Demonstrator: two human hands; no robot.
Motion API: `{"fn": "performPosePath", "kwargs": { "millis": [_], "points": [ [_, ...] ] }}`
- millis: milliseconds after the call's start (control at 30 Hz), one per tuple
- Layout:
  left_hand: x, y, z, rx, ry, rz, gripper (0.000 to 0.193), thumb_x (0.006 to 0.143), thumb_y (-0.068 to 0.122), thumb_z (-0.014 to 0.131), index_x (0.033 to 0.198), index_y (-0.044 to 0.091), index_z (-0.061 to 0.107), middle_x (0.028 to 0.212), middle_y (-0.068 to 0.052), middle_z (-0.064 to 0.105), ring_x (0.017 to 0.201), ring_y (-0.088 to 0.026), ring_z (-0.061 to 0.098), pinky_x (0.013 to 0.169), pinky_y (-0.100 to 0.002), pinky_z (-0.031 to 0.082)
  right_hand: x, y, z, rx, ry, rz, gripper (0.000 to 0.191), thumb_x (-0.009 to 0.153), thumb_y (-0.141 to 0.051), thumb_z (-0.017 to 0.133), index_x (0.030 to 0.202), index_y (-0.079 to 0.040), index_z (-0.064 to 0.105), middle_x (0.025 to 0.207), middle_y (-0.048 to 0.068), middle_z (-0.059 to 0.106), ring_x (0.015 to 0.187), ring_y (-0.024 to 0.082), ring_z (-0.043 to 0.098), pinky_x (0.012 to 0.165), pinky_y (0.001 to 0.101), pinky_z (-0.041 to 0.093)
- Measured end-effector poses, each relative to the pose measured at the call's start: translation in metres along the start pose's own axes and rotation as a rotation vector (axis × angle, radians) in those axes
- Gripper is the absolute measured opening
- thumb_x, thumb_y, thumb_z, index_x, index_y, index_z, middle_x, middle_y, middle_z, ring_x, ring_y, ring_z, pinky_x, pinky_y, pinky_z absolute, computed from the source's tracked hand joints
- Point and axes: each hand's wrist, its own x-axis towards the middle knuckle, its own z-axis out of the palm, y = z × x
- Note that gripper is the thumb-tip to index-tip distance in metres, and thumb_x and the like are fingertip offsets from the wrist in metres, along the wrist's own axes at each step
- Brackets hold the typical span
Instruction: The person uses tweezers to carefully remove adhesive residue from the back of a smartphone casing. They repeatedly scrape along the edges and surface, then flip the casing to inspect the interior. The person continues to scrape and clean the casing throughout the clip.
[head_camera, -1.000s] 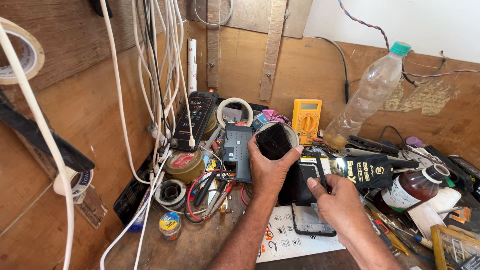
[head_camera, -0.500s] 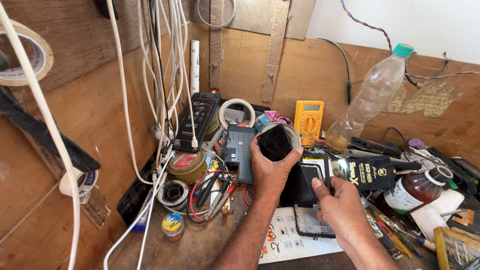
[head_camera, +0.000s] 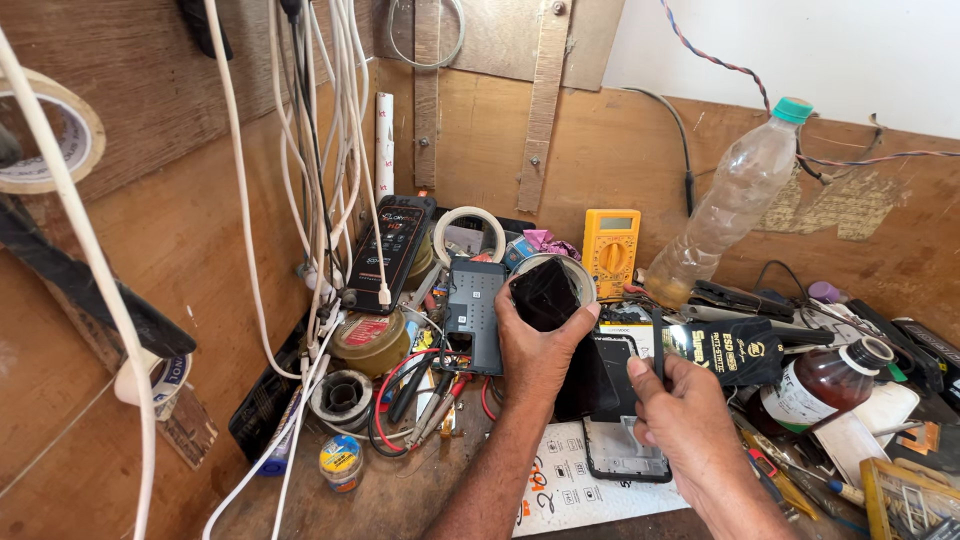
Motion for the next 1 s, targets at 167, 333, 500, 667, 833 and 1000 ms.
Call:
{"fn": "performPosePath", "kwargs": {
  "millis": [167,333,500,667,833,1000],
  "points": [
    [0.001,-0.002,0.000,-0.020,-0.011,0.006,0.091,0.064,0.025,0.091,0.138,-0.001,0.045,0.126,-0.015,0.064,0.114,-0.023,0.065,0.101,-0.035,0.053,0.006,0.000,-0.007,0.139,-0.070,-0.093,0.022,0.099,-0.016,0.061,0.093,0.006,0.060,0.067,0.004,0.050,0.049,0.009,0.034,0.041,0.0284,0.029],
    [0.000,0.000,-0.002,-0.048,-0.010,-0.021,0.091,0.065,0.025,0.091,0.139,0.000,0.045,0.126,-0.014,0.064,0.115,-0.022,0.064,0.101,-0.034,0.052,0.010,-0.002,-0.011,0.102,-0.025,-0.192,0.016,0.098,-0.009,0.062,0.094,0.006,0.059,0.068,0.007,0.052,0.048,0.012,0.037,0.040,0.0285,0.029],
    [-0.001,0.009,-0.004,-0.210,-0.054,-0.094,0.082,0.068,0.022,0.090,0.136,0.003,0.048,0.122,-0.011,0.067,0.109,-0.019,0.066,0.096,-0.033,0.053,0.013,-0.001,-0.016,0.070,0.007,-0.236,0.017,0.089,-0.002,0.071,0.105,0.001,0.065,0.073,0.005,0.059,0.054,0.009,0.043,0.043,0.0265,0.031],
    [-0.001,0.016,-0.007,-0.527,-0.149,-0.284,0.067,0.073,0.020,0.086,0.130,0.006,0.052,0.111,-0.010,0.071,0.097,-0.017,0.070,0.086,-0.032,0.057,0.019,0.001,-0.016,-0.024,0.035,-0.384,0.015,0.091,-0.007,0.071,0.104,0.000,0.072,0.081,0.007,0.074,0.068,0.008,0.065,0.058,0.0229,0.049],
    [0.003,0.016,-0.012,-0.655,-0.245,-0.349,0.058,0.078,0.021,0.084,0.127,0.006,0.056,0.111,-0.011,0.072,0.100,-0.017,0.071,0.089,-0.030,0.060,0.013,-0.001,-0.023,-0.385,0.217,-0.321,0.022,0.087,-0.019,0.082,0.093,0.001,0.079,0.074,0.011,0.078,0.065,0.013,0.068,0.062,0.0281,0.052],
    [0.004,0.013,-0.018,-0.646,-0.270,-0.400,0.051,0.082,0.028,0.082,0.125,0.010,0.061,0.097,-0.005,0.067,0.081,-0.014,0.062,0.068,-0.029,0.053,0.014,-0.004,-0.025,-0.536,0.314,-0.407,0.027,0.078,-0.020,0.088,0.091,0.002,0.078,0.073,0.010,0.077,0.064,0.014,0.066,0.061,0.0315,0.051]
  ]
}}
